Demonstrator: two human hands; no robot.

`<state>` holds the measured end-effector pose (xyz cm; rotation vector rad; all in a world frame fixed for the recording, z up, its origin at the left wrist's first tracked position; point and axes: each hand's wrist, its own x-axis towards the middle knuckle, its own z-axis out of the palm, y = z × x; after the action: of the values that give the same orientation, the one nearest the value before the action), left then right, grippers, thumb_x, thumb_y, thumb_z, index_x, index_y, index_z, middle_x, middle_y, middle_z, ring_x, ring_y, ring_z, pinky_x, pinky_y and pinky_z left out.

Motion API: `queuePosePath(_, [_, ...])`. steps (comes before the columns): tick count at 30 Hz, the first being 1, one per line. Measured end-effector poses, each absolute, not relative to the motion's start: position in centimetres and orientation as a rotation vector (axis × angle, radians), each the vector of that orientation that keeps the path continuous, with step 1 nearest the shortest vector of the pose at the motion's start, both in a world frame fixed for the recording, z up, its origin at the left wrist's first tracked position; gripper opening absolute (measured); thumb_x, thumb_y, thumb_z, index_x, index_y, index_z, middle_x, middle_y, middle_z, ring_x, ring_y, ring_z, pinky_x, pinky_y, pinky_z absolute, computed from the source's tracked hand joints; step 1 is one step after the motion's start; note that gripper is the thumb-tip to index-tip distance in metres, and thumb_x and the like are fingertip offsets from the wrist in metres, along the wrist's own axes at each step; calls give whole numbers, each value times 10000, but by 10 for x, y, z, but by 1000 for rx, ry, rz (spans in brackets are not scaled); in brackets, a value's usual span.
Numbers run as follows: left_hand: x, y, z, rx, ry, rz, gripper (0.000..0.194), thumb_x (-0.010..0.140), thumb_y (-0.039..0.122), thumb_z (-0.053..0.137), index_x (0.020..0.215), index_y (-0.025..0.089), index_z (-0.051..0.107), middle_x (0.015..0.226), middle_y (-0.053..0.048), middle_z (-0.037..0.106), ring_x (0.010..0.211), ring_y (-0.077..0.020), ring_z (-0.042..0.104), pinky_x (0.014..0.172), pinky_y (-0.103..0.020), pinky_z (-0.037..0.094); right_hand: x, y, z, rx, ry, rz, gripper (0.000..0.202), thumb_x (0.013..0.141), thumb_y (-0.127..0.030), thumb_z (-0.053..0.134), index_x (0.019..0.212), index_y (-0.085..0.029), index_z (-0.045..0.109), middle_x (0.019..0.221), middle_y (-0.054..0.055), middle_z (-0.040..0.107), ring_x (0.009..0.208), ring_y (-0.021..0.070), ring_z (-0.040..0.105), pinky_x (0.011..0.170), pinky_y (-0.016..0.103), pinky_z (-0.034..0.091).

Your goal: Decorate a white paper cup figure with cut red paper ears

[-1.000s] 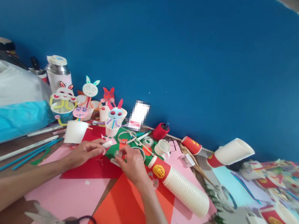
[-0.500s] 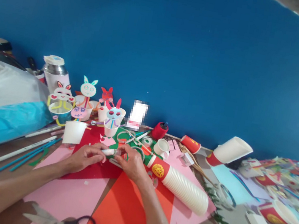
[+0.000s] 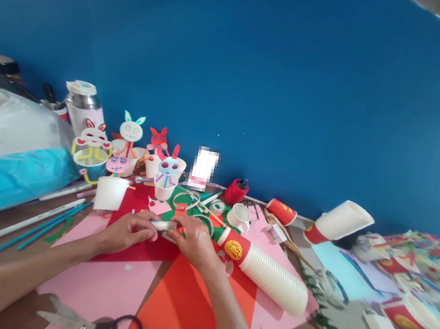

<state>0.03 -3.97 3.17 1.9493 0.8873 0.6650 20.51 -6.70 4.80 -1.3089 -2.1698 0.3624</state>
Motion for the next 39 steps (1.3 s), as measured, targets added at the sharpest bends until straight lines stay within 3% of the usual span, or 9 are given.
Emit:
queuePosePath(20, [3, -43, 30, 1834, 822, 713, 226, 765, 325, 514, 681, 190, 675, 857, -40, 585, 850, -171, 517, 764, -258, 403, 193, -71, 34, -1310, -2203, 258, 116, 808, -274, 559, 863, -184, 610, 755, 37, 645, 720, 167, 586, 673, 256, 390])
queuePosePath(25, [6, -42, 33, 1743, 850, 714, 241, 757, 339, 518, 677, 171, 671, 887, -45, 596, 753, -148, 536, 697, -252, 416, 196, -69, 38, -1337, -2113, 347, 144, 799, -261, 561, 930, -207, 586, 787, 11, 632, 720, 150, 572, 668, 245, 393])
queuePosePath(28, [5, -40, 37, 1702, 862, 784, 231, 761, 321, 511, 694, 173, 676, 1088, -55, 571, 904, -180, 540, 767, -264, 415, 204, -62, 41, -1317, -1999, 373, 139, 787, -241, 561, 920, -206, 582, 809, 11, 615, 748, 152, 558, 692, 250, 404])
queuePosePath(31, [1, -36, 41, 1625, 913, 912, 237, 771, 319, 493, 704, 172, 667, 1151, -61, 545, 1039, -206, 500, 844, -281, 396, 214, -56, 39, -1365, -1844, 293, 120, 776, -259, 561, 872, -199, 598, 813, 23, 600, 771, 167, 543, 705, 271, 409])
queuePosePath(36, [0, -33, 41, 1561, 1021, 1038, 244, 770, 340, 493, 709, 171, 657, 1076, -69, 577, 1034, -205, 502, 867, -281, 378, 220, -50, 27, -1511, -1808, 214, 130, 772, -278, 562, 861, -205, 622, 778, 24, 605, 745, 173, 543, 686, 282, 403])
queuePosePath(39, [2, -33, 38, 1546, 1044, 1053, 244, 764, 343, 495, 693, 168, 649, 958, -64, 611, 933, -195, 531, 784, -266, 405, 217, -49, 19, -1521, -1879, 120, 150, 782, -249, 552, 906, -210, 628, 845, 42, 634, 809, 189, 554, 737, 299, 387])
